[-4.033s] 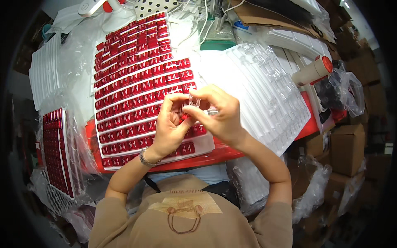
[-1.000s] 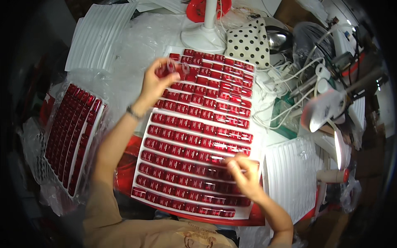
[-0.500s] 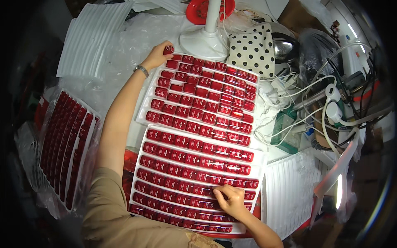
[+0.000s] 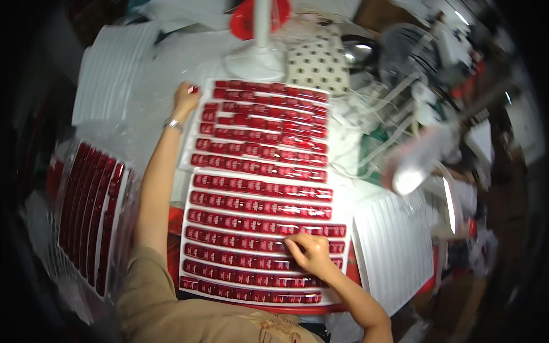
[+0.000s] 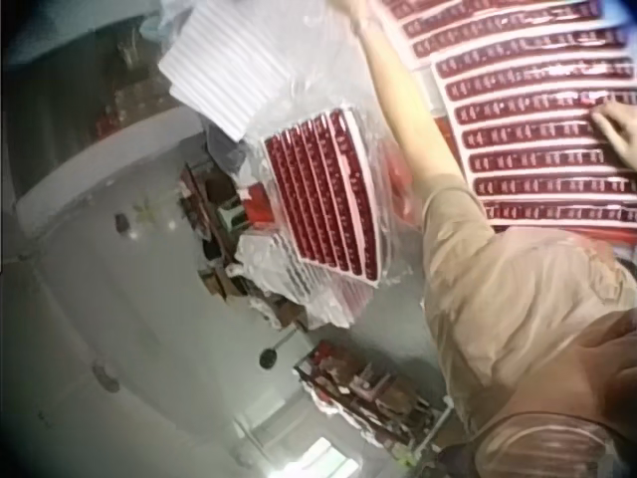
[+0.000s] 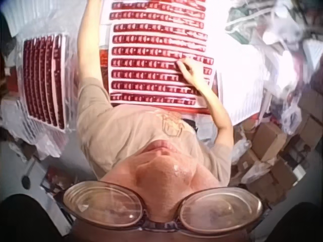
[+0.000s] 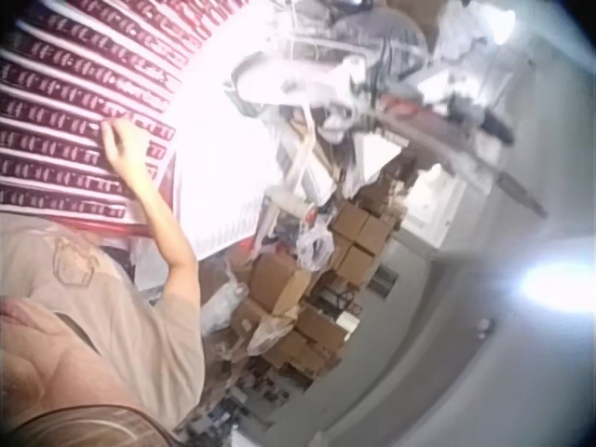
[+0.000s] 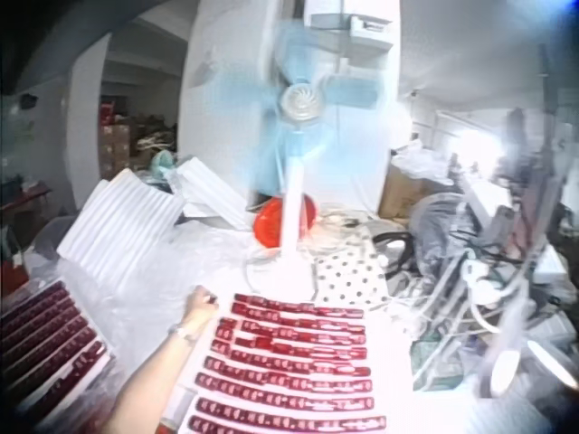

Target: The recorder is sorting and placing small red objects, likely component parts or accessories, into plastic trays for packaging.

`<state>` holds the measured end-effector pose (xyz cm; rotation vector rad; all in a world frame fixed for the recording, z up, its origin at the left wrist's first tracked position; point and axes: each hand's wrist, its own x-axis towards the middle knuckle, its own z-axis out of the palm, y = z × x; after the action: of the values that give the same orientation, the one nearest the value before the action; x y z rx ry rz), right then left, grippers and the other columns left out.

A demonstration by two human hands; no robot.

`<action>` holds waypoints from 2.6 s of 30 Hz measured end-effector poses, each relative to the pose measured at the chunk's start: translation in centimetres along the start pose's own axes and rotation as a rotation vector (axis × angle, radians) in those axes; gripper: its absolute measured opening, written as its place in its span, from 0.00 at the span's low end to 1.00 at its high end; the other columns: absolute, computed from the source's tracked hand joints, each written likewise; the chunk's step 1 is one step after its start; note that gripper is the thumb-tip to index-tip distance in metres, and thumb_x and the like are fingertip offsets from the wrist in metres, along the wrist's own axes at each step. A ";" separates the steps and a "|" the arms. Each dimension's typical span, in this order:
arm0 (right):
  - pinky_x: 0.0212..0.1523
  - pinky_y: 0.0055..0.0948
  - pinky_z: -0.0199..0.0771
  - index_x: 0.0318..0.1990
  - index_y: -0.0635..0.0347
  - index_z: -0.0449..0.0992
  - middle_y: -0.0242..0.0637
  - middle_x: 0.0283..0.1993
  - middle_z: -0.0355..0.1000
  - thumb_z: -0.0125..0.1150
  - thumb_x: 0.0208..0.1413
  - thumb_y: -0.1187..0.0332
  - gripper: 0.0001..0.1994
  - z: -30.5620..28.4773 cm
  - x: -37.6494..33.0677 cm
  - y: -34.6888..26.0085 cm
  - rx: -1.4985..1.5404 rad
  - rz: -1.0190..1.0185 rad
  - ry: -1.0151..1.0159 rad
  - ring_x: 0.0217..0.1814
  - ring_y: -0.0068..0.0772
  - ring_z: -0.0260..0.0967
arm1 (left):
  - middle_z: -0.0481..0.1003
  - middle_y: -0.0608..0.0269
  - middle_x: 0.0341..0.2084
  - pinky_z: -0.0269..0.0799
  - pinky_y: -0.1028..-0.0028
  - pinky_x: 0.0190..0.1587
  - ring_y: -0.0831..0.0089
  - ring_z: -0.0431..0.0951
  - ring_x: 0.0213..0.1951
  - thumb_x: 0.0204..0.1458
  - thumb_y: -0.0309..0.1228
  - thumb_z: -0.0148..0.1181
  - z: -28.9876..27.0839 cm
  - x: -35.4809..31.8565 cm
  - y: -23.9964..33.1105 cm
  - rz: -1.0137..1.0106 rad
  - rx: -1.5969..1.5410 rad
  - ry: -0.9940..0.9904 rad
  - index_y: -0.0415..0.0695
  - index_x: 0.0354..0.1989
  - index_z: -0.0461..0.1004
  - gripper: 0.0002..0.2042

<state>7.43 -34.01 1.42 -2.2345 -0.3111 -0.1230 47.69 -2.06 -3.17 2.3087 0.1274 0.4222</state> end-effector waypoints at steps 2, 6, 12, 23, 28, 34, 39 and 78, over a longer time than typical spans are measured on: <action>0.22 0.30 0.72 0.29 0.62 0.79 0.41 0.24 0.75 0.62 0.49 0.73 0.03 -0.4 -0.2 0.9 -0.035 -0.018 0.035 0.22 0.36 0.73 | 0.77 0.48 0.25 0.73 0.62 0.33 0.56 0.78 0.31 0.39 0.33 0.64 0.5 -2.6 1.4 0.031 0.128 -0.238 0.39 0.28 0.75 0.11; 0.25 0.33 0.73 0.31 0.62 0.79 0.42 0.25 0.75 0.61 0.50 0.69 0.06 0.2 0.3 2.0 -0.001 -0.108 0.054 0.24 0.39 0.73 | 0.70 0.64 0.20 0.69 0.75 0.22 0.75 0.71 0.20 0.44 0.28 0.65 1.3 -4.1 -1.5 -0.105 -0.484 -0.355 0.41 0.28 0.68 0.10; 0.26 0.29 0.71 0.29 0.62 0.75 0.40 0.26 0.72 0.64 0.49 0.69 0.07 -9.5 -1.4 -4.9 0.014 -0.542 0.206 0.25 0.36 0.70 | 0.67 0.70 0.31 0.66 0.83 0.37 0.83 0.67 0.33 0.51 0.28 0.62 -5.9 -9.0 0.1 0.141 -0.486 -0.135 0.39 0.39 0.69 0.11; 0.46 0.45 0.71 0.34 0.57 0.80 0.41 0.39 0.77 0.67 0.39 0.47 0.23 -38.9 19.8 7.9 -1.029 0.548 0.869 0.44 0.46 0.73 | 0.71 0.60 0.38 0.74 0.74 0.41 0.71 0.75 0.38 0.55 0.23 0.56 -20.9 -32.8 2.6 -0.248 -0.813 0.046 0.41 0.53 0.60 0.19; 0.47 0.47 0.69 0.35 0.54 0.81 0.40 0.42 0.76 0.67 0.38 0.50 0.20 -39.2 20.7 10.6 -0.810 0.663 0.754 0.45 0.46 0.73 | 0.72 0.57 0.38 0.78 0.72 0.43 0.65 0.77 0.40 0.54 0.20 0.56 -25.1 -37.3 -5.1 -0.253 -0.670 0.066 0.36 0.47 0.66 0.12; 0.50 0.48 0.67 0.36 0.52 0.80 0.42 0.43 0.76 0.66 0.40 0.51 0.19 -41.0 19.7 13.5 -0.470 0.560 0.767 0.48 0.45 0.72 | 0.69 0.63 0.36 0.74 0.72 0.44 0.73 0.74 0.38 0.57 0.26 0.55 -25.7 -38.3 0.8 -0.419 -0.699 0.128 0.41 0.53 0.62 0.17; 0.54 0.70 0.55 0.50 0.51 0.69 0.43 0.58 0.59 0.53 0.54 0.63 0.15 -38.4 20.0 13.9 -0.912 0.680 0.703 0.63 0.50 0.54 | 0.69 0.61 0.39 0.76 0.73 0.40 0.72 0.75 0.38 0.54 0.24 0.57 -24.2 -39.3 -0.1 -0.454 -0.767 0.098 0.44 0.52 0.60 0.18; 0.32 0.27 0.71 0.46 0.67 0.73 0.46 0.50 0.73 0.50 0.45 0.86 0.18 -12.5 0.8 -21.7 -0.656 -0.845 0.450 0.30 0.28 0.70 | 0.75 0.61 0.35 0.74 0.76 0.43 0.74 0.75 0.37 0.56 0.28 0.56 -31.0 -34.5 6.8 0.147 -1.460 0.361 0.40 0.44 0.70 0.09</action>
<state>2.65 -30.40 25.75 -2.4430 -1.0578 -1.3117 4.52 6.81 12.74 0.7985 -0.1484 0.6877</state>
